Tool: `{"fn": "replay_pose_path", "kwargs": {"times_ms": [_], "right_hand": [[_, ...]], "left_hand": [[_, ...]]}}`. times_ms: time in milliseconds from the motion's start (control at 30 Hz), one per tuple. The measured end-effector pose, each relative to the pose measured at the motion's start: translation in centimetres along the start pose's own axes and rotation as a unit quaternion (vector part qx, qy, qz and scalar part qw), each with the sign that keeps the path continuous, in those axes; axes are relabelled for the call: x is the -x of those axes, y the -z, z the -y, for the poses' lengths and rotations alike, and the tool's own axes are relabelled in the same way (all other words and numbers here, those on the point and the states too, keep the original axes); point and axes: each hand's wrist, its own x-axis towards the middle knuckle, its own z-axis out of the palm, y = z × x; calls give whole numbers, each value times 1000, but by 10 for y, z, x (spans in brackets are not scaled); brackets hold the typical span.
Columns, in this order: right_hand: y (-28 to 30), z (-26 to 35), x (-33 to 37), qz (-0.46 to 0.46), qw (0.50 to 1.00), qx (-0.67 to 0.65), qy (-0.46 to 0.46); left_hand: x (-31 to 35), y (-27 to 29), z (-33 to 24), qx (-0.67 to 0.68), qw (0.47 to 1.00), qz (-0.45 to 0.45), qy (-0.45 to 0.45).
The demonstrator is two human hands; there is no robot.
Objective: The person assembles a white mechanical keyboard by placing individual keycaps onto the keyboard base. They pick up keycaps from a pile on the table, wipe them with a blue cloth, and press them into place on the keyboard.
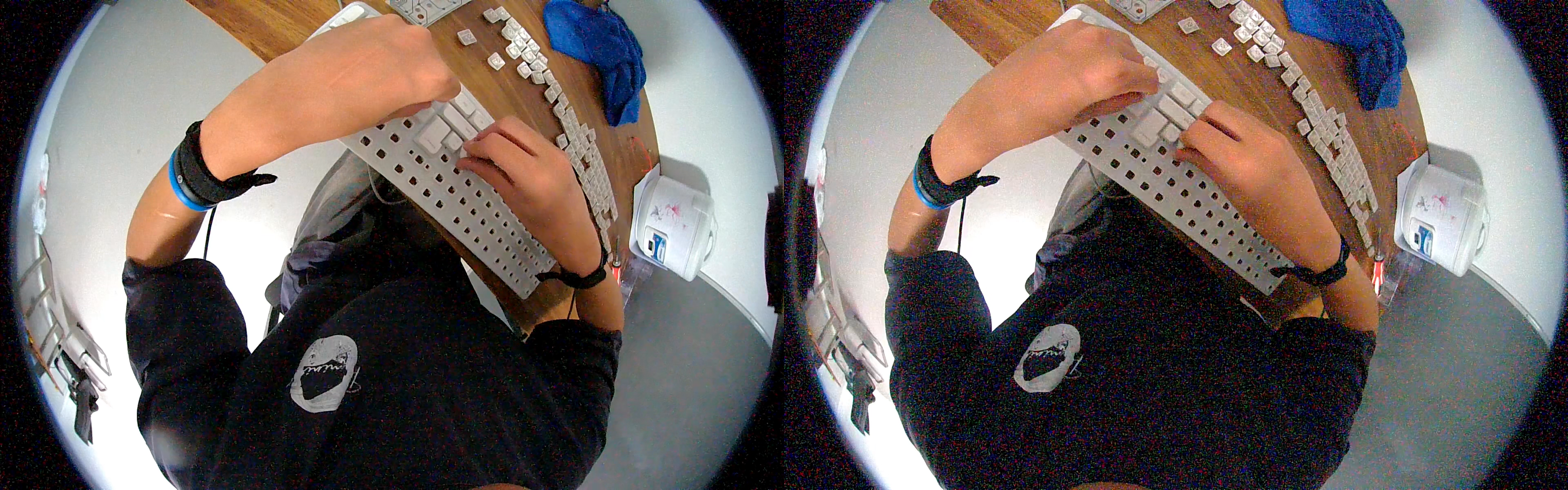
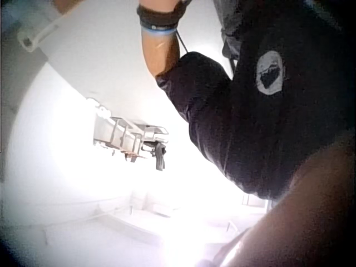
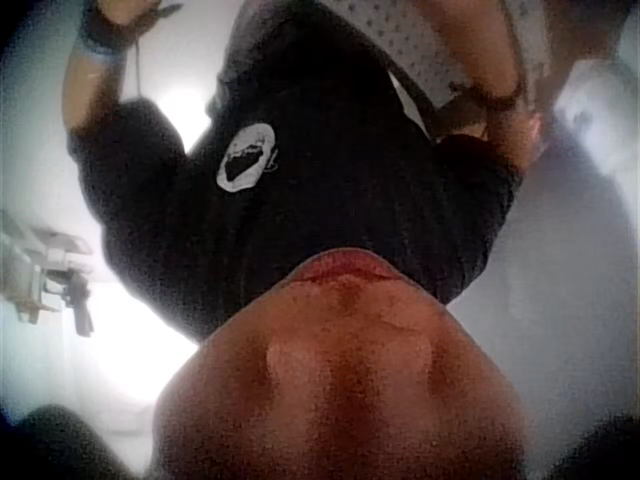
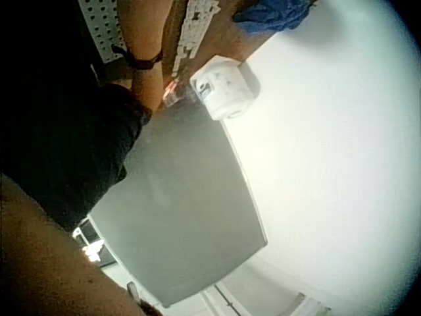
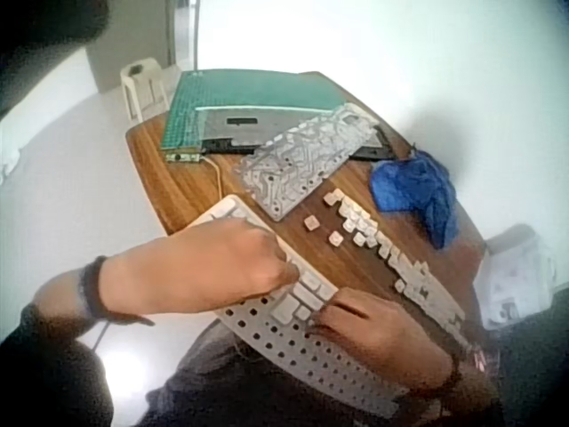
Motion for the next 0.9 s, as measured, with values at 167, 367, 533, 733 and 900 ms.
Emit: {"fn": "replay_pose_path", "kwargs": {"times_ms": [167, 367, 533, 733, 900], "right_hand": [[-1, 6, 1, -22, 1000, -12, -6], [2, 11, 5, 13, 999, 3, -47], [3, 8, 5, 25, 999, 9, -42], [3, 9, 5, 13, 999, 15, -30], [4, 10, 5, 31, 998, 43, -27]], "left_hand": [[0, 1, 0, 1, 1000, -16, -10], [-2, 7, -3, 25, 999, -21, -25], [0, -1, 5, 51, 994, -74, -54], [-4, 8, 2, 42, 998, -16, -33], [-12, 25, 1, 82, 995, 17, -52]]}}
